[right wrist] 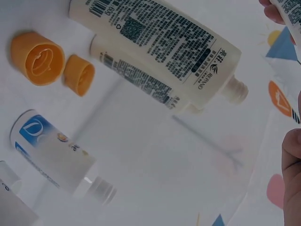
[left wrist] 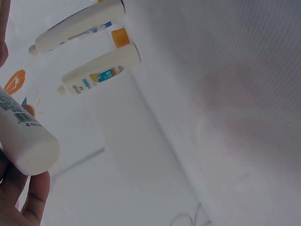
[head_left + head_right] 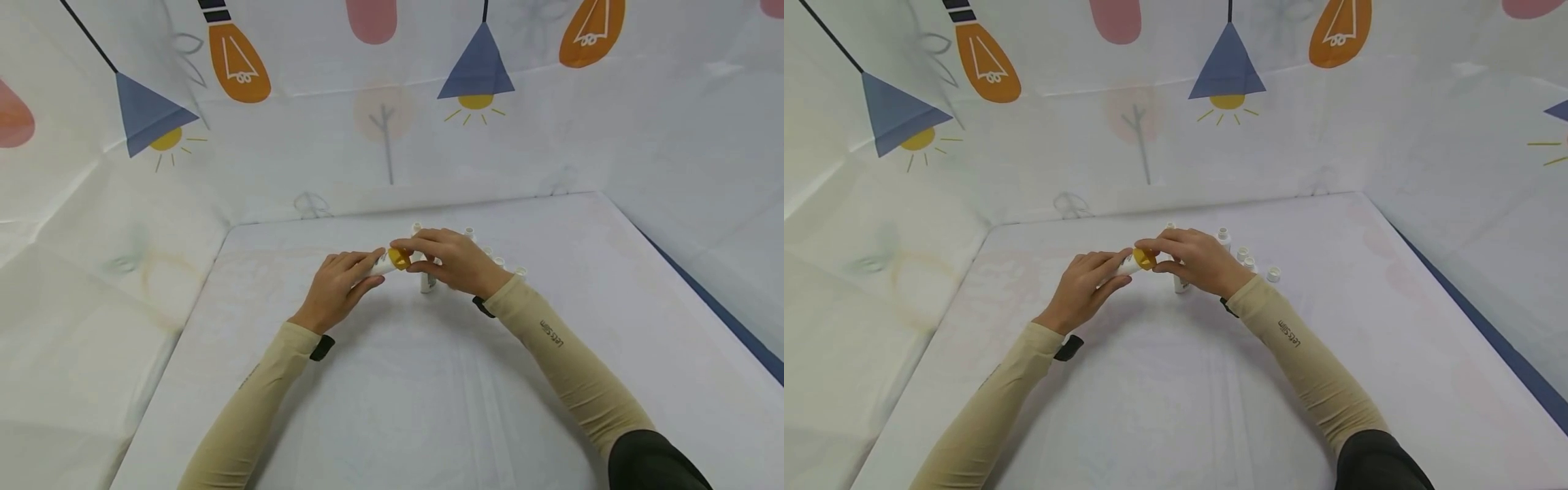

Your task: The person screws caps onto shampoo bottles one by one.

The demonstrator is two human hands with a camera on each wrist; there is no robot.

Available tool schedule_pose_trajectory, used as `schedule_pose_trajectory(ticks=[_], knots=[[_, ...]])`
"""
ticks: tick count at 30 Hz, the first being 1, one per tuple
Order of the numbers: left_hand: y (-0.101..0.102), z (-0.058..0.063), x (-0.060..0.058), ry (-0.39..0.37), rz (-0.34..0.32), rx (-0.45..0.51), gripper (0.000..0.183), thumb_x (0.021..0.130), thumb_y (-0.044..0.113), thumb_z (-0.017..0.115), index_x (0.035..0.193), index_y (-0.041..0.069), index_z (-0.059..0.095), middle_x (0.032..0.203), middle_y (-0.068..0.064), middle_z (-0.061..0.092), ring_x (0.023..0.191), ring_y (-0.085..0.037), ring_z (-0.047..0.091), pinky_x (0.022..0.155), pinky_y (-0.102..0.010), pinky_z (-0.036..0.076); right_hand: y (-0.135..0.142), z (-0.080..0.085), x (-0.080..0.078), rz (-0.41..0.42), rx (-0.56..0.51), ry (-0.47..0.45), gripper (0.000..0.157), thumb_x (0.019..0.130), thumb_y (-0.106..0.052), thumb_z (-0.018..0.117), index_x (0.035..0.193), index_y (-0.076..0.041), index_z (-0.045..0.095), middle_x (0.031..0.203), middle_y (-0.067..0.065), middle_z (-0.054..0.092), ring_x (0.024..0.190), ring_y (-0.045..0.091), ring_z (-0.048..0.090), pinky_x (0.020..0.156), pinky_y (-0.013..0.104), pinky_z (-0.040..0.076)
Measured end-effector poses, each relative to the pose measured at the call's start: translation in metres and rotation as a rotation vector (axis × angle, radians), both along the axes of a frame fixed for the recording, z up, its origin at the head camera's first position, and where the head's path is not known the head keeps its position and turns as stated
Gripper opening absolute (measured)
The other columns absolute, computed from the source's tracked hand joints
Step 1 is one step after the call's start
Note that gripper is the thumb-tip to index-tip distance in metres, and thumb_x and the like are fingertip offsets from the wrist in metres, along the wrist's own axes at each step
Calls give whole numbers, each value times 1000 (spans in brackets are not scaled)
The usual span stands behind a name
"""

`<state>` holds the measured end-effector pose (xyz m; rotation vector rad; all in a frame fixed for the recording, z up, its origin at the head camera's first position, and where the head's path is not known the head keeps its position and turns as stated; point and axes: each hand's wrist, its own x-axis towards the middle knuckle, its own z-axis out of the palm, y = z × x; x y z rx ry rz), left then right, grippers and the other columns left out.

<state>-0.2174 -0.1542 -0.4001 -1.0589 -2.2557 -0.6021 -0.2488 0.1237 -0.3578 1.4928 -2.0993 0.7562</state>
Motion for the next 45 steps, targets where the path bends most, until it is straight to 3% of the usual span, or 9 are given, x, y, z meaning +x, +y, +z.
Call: schedule_pose_trajectory(ticks=[6, 18, 24, 30, 37, 45], knots=[[-1, -2, -1, 25, -8, 6, 55, 92, 26, 76, 143, 11, 60, 115, -9, 72, 99, -25, 67, 87, -45, 48, 1, -3, -1, 43, -14, 33, 58, 81, -11, 84, 136, -8, 63, 107, 5, 69, 95, 18, 66, 79, 30, 55], [-3, 0, -1, 16, 21, 30, 52, 92, 26, 76, 141, 12, 62, 116, -8, 71, 98, -26, 66, 89, -45, 46, -5, -5, -4, 94, -59, -25, 60, 80, -4, 84, 135, -2, 62, 108, 8, 67, 93, 18, 66, 73, 31, 57], [-2, 0, -1, 38, 40, 33, 52, 93, 26, 75, 141, 12, 62, 117, -8, 70, 98, -26, 65, 89, -45, 45, -9, -7, -2, 77, -97, -60, 58, 78, -5, 86, 131, 1, 63, 99, 6, 67, 81, 14, 60, 60, 29, 48], [1, 2, 1, 98, 99, 10, 52, 92, 28, 76, 141, 13, 62, 119, -10, 70, 102, -29, 63, 89, -45, 45, -12, -10, 0, 36, -136, -93, 55, 79, -3, 86, 129, 2, 65, 94, 6, 66, 68, 12, 50, 58, 28, 45], [2, 3, 2, 165, 157, 26, 55, 89, 29, 80, 139, 15, 64, 120, -10, 70, 104, -30, 63, 88, -45, 46, -14, -11, 2, -28, -153, -158, 51, 84, -9, 84, 131, 1, 65, 97, 4, 68, 66, 11, 46, 59, 25, 41], [3, 2, 2, 147, 158, 74, 57, 87, 31, 83, 138, 14, 64, 119, -10, 70, 105, -29, 64, 88, -44, 46, -17, -10, 2, -32, -171, -157, 54, 85, -10, 84, 134, -1, 64, 96, 3, 66, 67, 20, 49, 59, 28, 41]])
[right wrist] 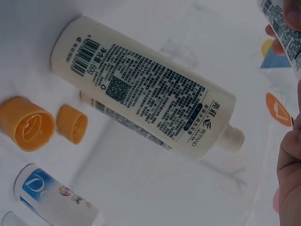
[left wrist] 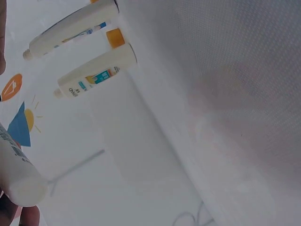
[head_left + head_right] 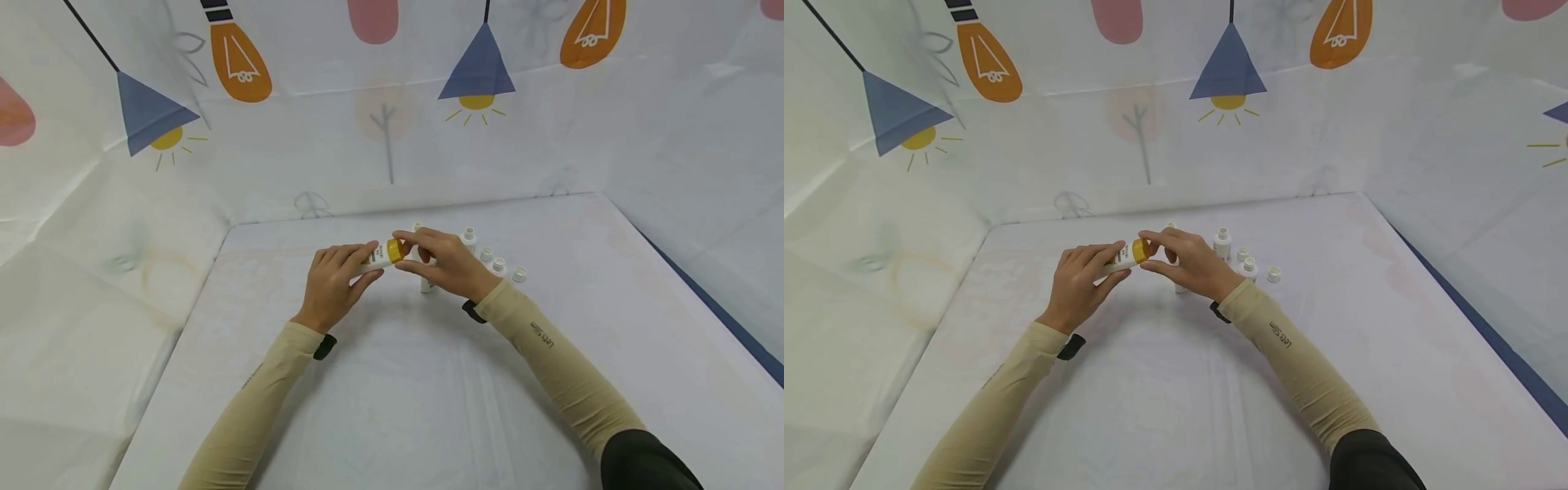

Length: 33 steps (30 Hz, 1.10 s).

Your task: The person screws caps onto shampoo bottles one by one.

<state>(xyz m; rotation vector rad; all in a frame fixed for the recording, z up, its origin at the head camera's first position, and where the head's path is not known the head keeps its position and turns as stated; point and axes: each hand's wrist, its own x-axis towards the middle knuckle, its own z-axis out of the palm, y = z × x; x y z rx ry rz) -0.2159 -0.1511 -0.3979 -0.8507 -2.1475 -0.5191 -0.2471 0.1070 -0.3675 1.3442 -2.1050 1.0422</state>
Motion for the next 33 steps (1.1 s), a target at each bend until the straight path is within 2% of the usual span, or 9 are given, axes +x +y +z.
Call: schedule_pose_trajectory(ticks=[5, 11, 15, 18, 23, 28, 33], knots=[[1, 2, -1, -19, 0, 5, 55, 87, 31, 82, 136, 13, 64, 120, -9, 69, 107, -28, 63, 90, -44, 45, 0, -2, -1, -21, 0, 0, 56, 85, -11, 84, 136, -3, 63, 96, 1, 64, 70, 14, 47, 61, 28, 41], [0, 6, -4, -23, 19, 11, 55, 87, 32, 83, 134, 12, 64, 118, -9, 70, 104, -28, 65, 89, -45, 45, 1, 1, -2, -12, -42, -12, 55, 83, -10, 85, 134, -4, 64, 101, 5, 66, 71, 13, 49, 62, 35, 46], [-3, 10, -9, -23, 31, 46, 53, 87, 30, 83, 132, 8, 63, 115, -10, 70, 100, -27, 66, 90, -46, 46, 3, 4, -3, -21, -63, -9, 52, 84, -10, 85, 133, -7, 65, 103, 0, 65, 74, 14, 52, 66, 30, 44], [-6, 12, -13, -43, 28, 94, 52, 86, 28, 84, 129, 7, 64, 110, -10, 70, 95, -25, 66, 90, -47, 46, 7, 4, -3, -20, -65, -11, 50, 85, -10, 84, 132, -9, 66, 104, -2, 65, 78, 14, 54, 68, 33, 45], [-13, 9, -20, -148, 39, 197, 53, 86, 29, 83, 128, 5, 63, 109, -8, 70, 94, -23, 66, 92, -47, 45, 12, 3, -4, -17, -62, -34, 48, 87, -9, 82, 132, -11, 66, 106, -2, 66, 83, 15, 57, 70, 41, 45], [-22, 4, -28, -292, 83, 296, 60, 90, 33, 80, 138, 6, 57, 115, -9, 70, 97, -24, 66, 86, -46, 46, 18, 2, -5, -37, -57, -39, 47, 88, -10, 81, 132, -12, 65, 109, -3, 65, 85, 12, 57, 71, 39, 45], [-35, -2, -37, -383, 127, 328, 64, 92, 36, 78, 143, 6, 54, 123, -10, 67, 103, -25, 66, 90, -48, 47, 26, 4, -5, -80, -48, -30, 48, 88, -13, 82, 133, -13, 64, 115, -3, 64, 87, 11, 56, 71, 34, 45]])
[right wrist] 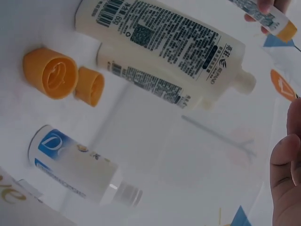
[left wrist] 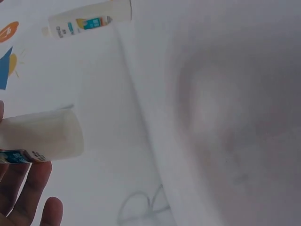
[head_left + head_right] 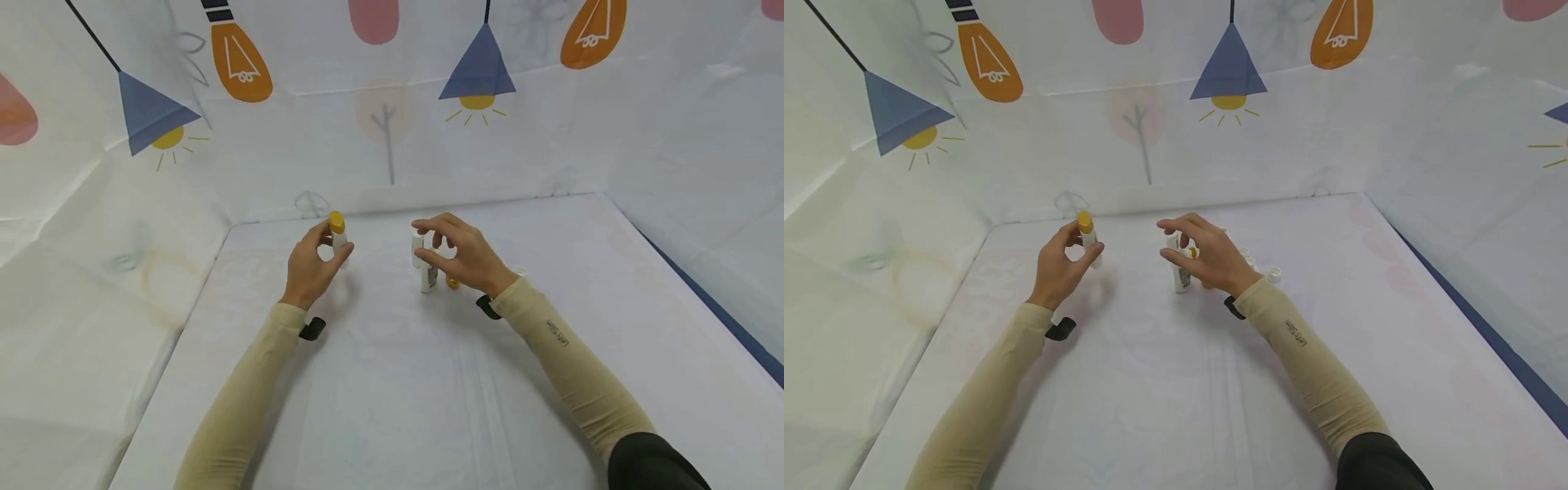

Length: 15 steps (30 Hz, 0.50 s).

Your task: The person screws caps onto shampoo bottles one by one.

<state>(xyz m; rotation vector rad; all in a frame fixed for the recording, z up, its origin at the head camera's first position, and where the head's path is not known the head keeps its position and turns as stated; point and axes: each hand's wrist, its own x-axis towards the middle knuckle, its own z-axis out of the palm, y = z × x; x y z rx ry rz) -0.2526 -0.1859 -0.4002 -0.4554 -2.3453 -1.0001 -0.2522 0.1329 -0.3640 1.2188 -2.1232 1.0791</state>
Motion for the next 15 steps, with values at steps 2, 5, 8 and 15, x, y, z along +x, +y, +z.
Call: schedule_pose_trajectory(ticks=[2, 5, 8, 15], knots=[[-6, -2, -4, -37, 12, -9, 63, 93, 37, 76, 143, 6, 54, 123, -10, 67, 104, -25, 66, 89, -48, 48, 4, 1, 0, -19, 7, -6, 49, 88, -14, 82, 133, -14, 64, 118, -3, 64, 88, 12, 56, 72, 33, 45], [-14, -6, -8, -108, 28, -16, 64, 93, 38, 76, 143, 6, 52, 123, -10, 67, 105, -25, 65, 85, -47, 50, 9, 0, 1, -36, 15, -26, 49, 88, -14, 82, 133, -14, 64, 121, -2, 64, 91, 15, 57, 73, 34, 46], [-21, -10, -13, -176, 38, -5, 64, 93, 37, 76, 142, 5, 50, 122, -11, 66, 106, -26, 63, 85, -45, 51, 14, -3, 2, -59, 30, -45, 48, 88, -14, 81, 134, -13, 64, 123, 0, 63, 93, 17, 57, 73, 34, 47], [-29, -13, -21, -271, 15, 39, 66, 94, 33, 75, 141, -1, 45, 122, -18, 63, 108, -35, 62, 95, -50, 50, 22, -4, 9, -124, 73, -104, 54, 90, -20, 81, 139, -13, 60, 129, -1, 60, 96, 15, 56, 75, 39, 50]])
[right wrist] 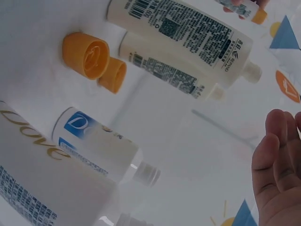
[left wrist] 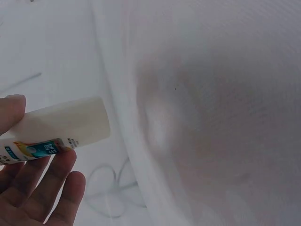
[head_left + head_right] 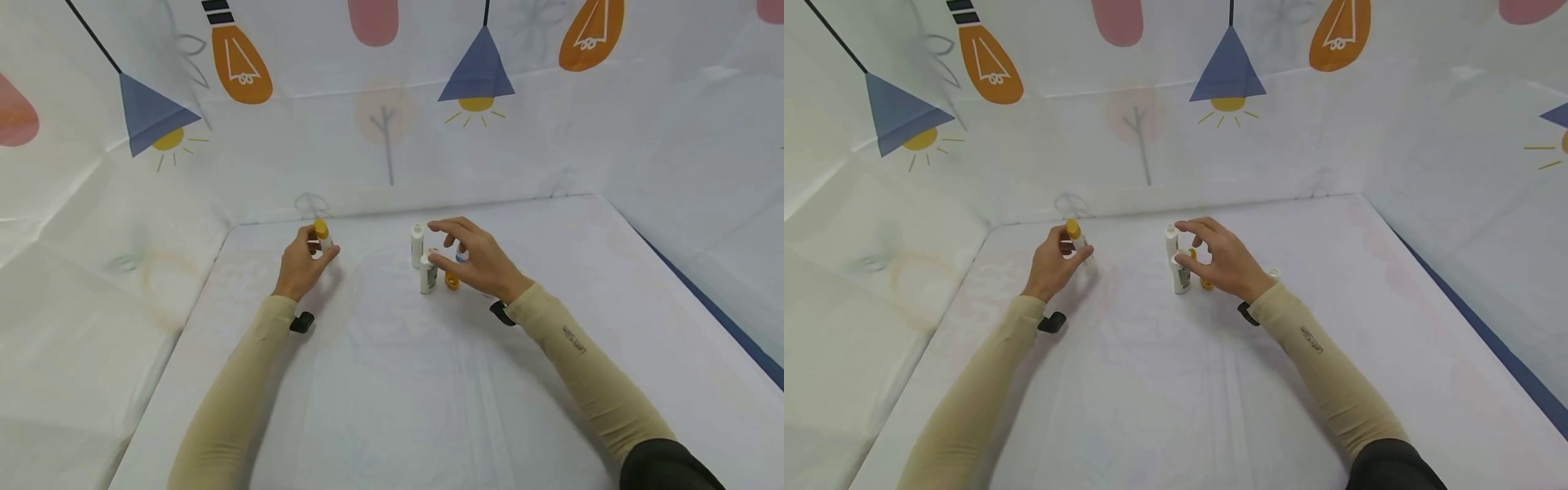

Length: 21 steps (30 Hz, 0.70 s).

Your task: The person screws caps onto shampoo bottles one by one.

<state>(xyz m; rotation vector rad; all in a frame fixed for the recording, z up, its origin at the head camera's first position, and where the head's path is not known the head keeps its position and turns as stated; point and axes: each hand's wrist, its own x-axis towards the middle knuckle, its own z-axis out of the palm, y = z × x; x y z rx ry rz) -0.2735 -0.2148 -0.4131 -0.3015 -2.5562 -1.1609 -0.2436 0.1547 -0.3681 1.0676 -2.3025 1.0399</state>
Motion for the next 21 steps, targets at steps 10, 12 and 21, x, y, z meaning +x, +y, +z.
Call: schedule_pose_trajectory(ticks=[10, 12, 21], knots=[[1, -4, -1, -101, -8, 7, 68, 94, 35, 75, 143, 1, 43, 124, -18, 61, 111, -38, 60, 94, -48, 50, 5, -3, 3, -86, 57, -90, 67, 89, -32, 82, 146, -15, 52, 138, 1, 56, 98, 14, 57, 76, 34, 49], [1, -6, 0, -126, -11, -2, 68, 94, 34, 75, 144, 1, 42, 125, -18, 61, 112, -38, 60, 93, -48, 50, 6, -4, 4, -94, 64, -105, 67, 89, -33, 81, 146, -15, 52, 139, 1, 55, 99, 14, 56, 77, 34, 49], [1, -13, 1, -151, -17, -6, 71, 94, 34, 76, 146, 1, 40, 127, -19, 60, 112, -38, 60, 93, -49, 50, 10, -8, 4, -116, 91, -151, 68, 89, -34, 81, 147, -14, 51, 140, 2, 55, 98, 15, 56, 78, 36, 50]])
